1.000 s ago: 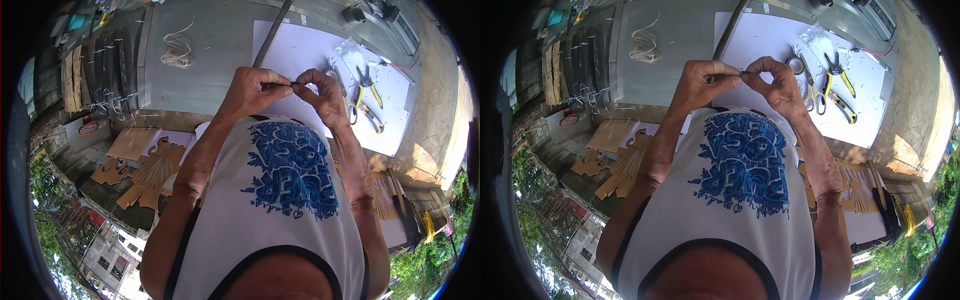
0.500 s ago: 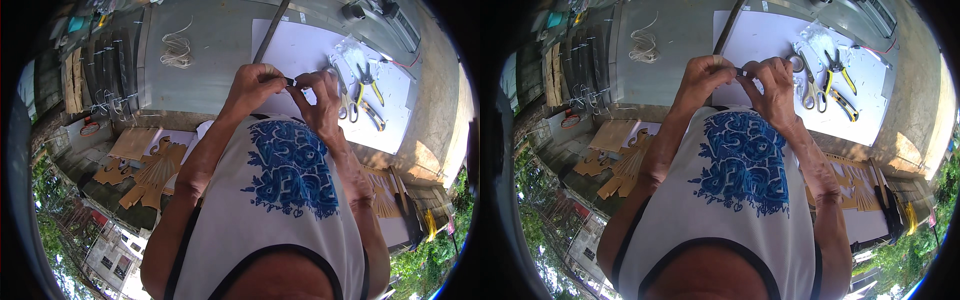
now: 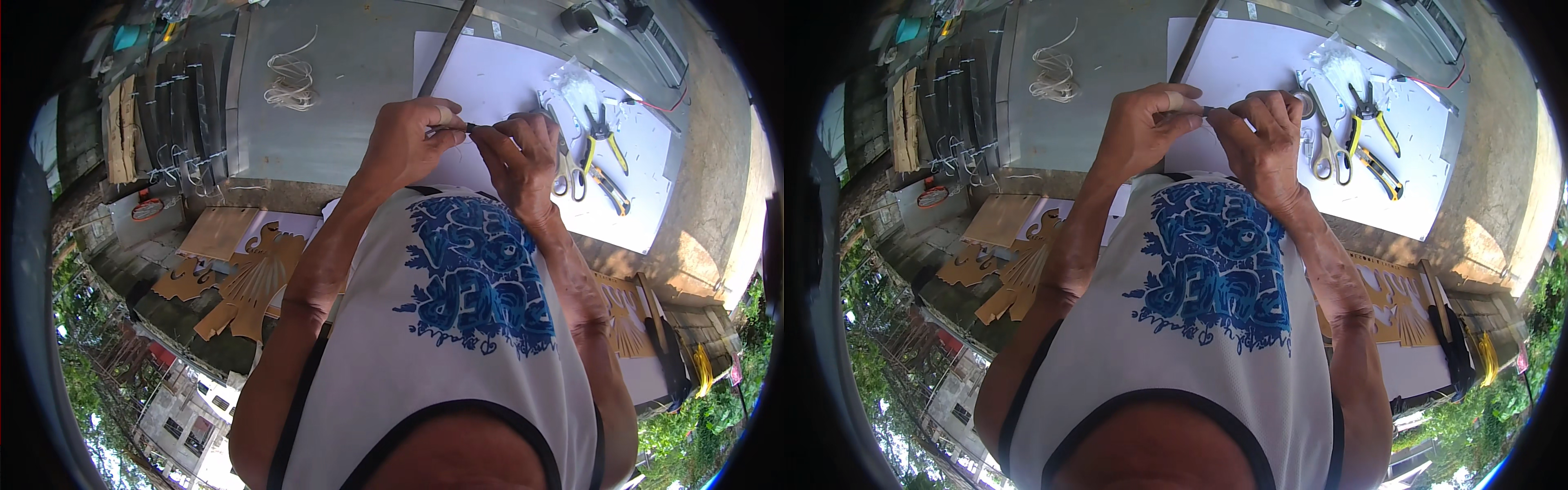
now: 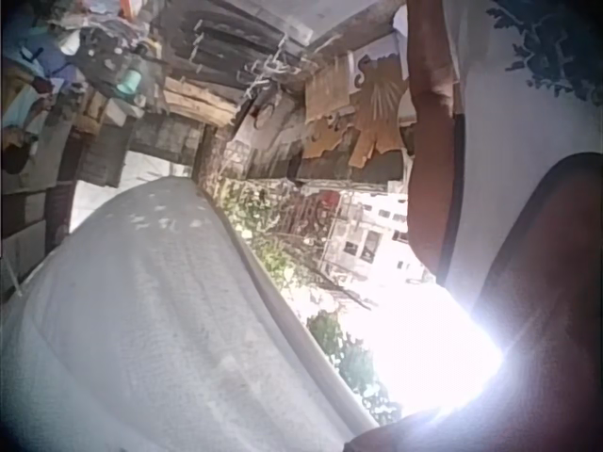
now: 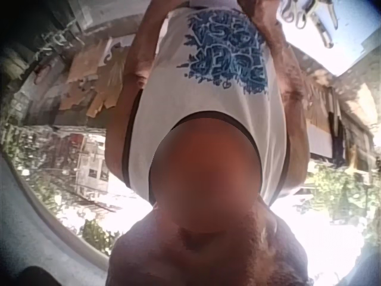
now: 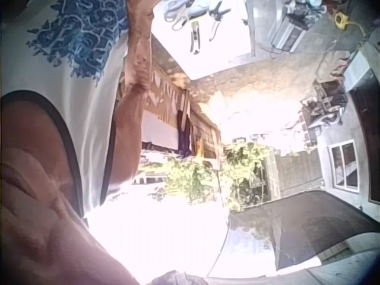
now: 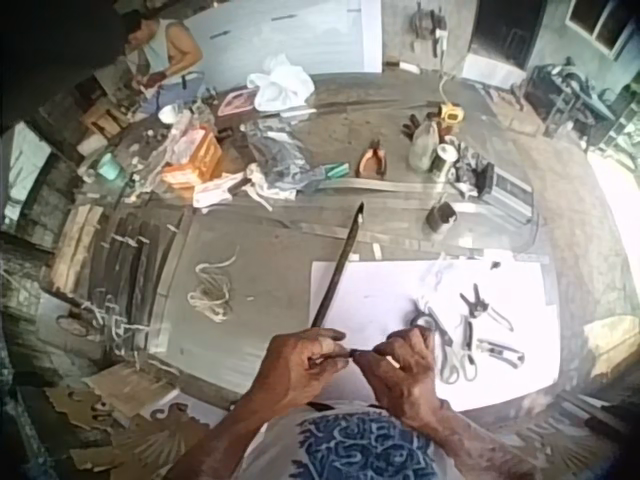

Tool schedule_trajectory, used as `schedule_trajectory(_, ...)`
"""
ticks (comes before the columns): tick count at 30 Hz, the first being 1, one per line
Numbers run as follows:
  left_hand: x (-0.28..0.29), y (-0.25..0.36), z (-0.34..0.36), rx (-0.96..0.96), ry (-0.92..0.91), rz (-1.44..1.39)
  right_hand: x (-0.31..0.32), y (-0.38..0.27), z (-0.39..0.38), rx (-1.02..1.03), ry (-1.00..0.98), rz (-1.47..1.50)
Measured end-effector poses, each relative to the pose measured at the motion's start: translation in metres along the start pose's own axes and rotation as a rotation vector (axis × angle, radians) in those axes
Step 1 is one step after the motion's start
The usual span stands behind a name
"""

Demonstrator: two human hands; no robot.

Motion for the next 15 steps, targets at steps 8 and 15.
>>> schedule_trajectory(8,-0.003,0.012,-0.005,-0.236,0.113,0.276,-0.009,0.002,0.005,-0.077,-0.108,0.042)
schedule_trajectory(15,-0.008,0.017,-0.002,-0.358,0.057,0.289,-0.013,0.011,0.001,-0.144,-0.186,0.1)
Point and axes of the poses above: each hand's wrist, its own z-axis towards the middle knuckle, its own x-axis out of the back of the hand, y = z × x, the point moved 8 cm from there along z, towards the middle knuckle, and after that the axes turned 8 degrees about y, right-handed, at the moved point
